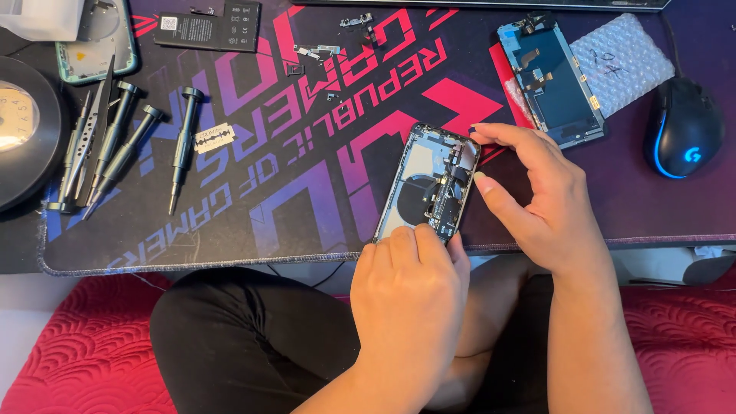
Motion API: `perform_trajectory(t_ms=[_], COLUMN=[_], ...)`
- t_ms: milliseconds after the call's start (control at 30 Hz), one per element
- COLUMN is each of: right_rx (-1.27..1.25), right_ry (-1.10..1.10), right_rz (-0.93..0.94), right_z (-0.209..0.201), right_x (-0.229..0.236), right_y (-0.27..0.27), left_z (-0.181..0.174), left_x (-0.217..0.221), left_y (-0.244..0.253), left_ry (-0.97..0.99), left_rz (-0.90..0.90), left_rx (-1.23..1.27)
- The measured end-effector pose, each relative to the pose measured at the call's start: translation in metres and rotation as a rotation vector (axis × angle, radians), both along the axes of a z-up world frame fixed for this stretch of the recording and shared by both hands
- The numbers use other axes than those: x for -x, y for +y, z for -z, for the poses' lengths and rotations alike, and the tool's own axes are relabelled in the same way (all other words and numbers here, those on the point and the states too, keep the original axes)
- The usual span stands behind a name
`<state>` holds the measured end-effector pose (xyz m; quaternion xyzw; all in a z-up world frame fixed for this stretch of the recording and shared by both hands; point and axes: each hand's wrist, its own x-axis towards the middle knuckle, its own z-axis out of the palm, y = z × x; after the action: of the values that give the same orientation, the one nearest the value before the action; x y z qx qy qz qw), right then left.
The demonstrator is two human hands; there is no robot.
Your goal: The person uses a screwdriver to remove screws from the back of a disassembled smartphone. They then use their fingers to carefully lift and remove a small internal component from the phone's chassis.
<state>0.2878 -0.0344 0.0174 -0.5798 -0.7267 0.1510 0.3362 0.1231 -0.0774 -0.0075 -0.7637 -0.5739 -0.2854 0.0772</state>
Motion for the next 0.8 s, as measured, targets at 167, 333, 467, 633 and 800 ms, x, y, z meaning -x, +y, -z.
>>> perform_trajectory(t_ms=[167,333,467,633,800], right_rx=[-0.006,0.002,0.036,0.046,0.059], right_ry=[-0.006,0.008,0.036,0.032,0.036], right_rz=[-0.004,0.005,0.024,0.03,0.039], right_z=[0.0,0.001,0.002,0.002,0.001], right_x=[-0.001,-0.003,-0.002,-0.002,-0.001], right_y=[0.001,0.002,0.001,0.0,0.0], left_z=[0.001,0.002,0.004,0.007,0.007], left_x=[-0.001,-0.003,-0.003,-0.004,-0.004], left_y=[0.005,0.011,0.012,0.012,0.013], left_ry=[-0.017,-0.025,-0.023,-0.043,-0.057], left_rz=[-0.005,-0.01,-0.003,0.01,0.005], left_rx=[0.002,-0.022,-0.016,-0.028,-0.05])
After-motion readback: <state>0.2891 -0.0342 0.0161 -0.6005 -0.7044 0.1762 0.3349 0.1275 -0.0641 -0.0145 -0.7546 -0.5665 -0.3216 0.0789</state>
